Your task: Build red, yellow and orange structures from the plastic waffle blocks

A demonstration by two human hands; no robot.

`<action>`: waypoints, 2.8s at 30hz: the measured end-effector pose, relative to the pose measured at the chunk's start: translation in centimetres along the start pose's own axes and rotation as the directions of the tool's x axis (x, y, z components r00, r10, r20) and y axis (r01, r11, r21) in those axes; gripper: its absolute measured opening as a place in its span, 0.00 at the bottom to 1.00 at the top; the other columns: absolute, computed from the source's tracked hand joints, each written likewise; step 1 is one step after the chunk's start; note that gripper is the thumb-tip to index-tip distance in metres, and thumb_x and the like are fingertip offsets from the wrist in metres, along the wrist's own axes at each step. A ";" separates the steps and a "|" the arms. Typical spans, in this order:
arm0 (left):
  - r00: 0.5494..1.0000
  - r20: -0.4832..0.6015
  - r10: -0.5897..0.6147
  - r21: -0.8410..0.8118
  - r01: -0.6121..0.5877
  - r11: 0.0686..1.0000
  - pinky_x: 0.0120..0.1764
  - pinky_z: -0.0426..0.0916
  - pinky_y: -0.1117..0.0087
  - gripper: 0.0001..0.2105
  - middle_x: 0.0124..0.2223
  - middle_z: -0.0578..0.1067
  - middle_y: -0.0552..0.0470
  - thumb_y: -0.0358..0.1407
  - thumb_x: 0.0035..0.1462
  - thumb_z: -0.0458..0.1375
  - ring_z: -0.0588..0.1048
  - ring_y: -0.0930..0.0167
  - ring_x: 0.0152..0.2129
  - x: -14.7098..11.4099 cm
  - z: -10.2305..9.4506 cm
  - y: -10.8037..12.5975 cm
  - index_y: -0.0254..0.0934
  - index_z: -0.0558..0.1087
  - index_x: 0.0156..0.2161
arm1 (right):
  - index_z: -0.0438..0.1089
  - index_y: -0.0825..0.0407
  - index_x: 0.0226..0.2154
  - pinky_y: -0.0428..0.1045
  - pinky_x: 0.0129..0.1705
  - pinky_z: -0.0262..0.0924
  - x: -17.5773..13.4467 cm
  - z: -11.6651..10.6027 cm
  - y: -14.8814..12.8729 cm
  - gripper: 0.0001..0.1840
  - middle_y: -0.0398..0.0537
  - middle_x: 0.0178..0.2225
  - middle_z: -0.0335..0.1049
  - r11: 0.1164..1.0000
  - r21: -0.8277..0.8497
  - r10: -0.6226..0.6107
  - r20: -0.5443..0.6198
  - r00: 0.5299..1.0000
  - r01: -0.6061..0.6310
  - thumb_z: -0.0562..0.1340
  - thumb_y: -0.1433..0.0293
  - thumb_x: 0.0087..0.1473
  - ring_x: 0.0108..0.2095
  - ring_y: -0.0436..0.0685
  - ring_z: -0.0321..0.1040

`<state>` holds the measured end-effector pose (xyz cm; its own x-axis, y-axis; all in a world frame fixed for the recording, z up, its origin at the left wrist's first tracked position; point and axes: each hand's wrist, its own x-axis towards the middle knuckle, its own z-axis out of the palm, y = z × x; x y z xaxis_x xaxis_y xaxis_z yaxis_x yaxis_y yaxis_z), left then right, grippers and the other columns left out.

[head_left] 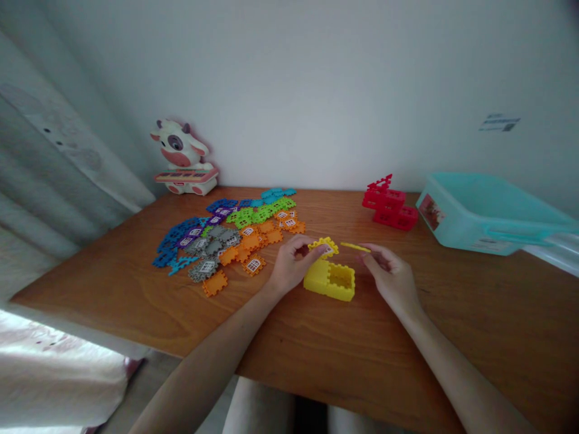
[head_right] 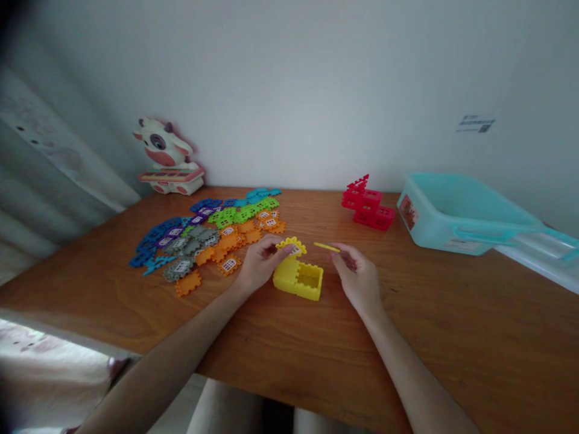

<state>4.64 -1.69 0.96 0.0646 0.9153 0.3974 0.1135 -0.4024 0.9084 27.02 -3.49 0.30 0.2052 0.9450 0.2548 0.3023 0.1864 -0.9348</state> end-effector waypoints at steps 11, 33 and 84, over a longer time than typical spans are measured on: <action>0.996 -0.008 -0.088 -0.198 0.085 0.976 0.29 0.66 0.75 0.18 0.34 0.76 0.54 0.48 0.55 0.67 0.72 0.76 0.27 -0.1 0.5 0.2 0.38 0.73 0.42 | 0.73 0.48 0.41 0.57 0.42 0.72 -0.1 0.6 0.2 0.22 0.52 0.39 0.79 0.993 0.118 0.023 -0.036 0.999 -0.019 0.70 0.52 0.49 0.38 0.61 0.76; 0.967 -0.038 -0.253 -0.336 0.226 0.914 0.41 0.74 0.68 0.16 0.48 0.79 0.49 0.43 0.53 0.67 0.78 0.67 0.42 0.5 -0.4 0.6 0.40 0.76 0.46 | 0.73 0.49 0.44 0.59 0.39 0.71 0.6 -0.4 2.3 0.16 0.52 0.35 0.79 0.950 -0.306 -0.056 0.020 0.998 0.059 0.63 0.60 0.54 0.33 0.62 0.77; 0.909 0.414 -0.044 0.403 -0.139 0.905 0.59 0.67 0.56 0.29 0.57 0.74 0.44 0.43 0.54 0.67 0.74 0.60 0.53 -1.0 -0.6 -0.3 0.39 0.68 0.59 | 0.72 0.48 0.37 0.55 0.44 0.71 0.5 0.3 -0.2 0.22 0.48 0.38 0.78 0.942 0.335 0.069 -0.164 0.984 -0.010 0.74 0.53 0.44 0.40 0.58 0.76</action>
<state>3.92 -2.53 0.38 0.4641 0.8444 0.2676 0.4930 -0.4972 0.7139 26.76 -2.94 0.51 0.3755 0.8986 0.2271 -0.0290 0.2563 -0.9662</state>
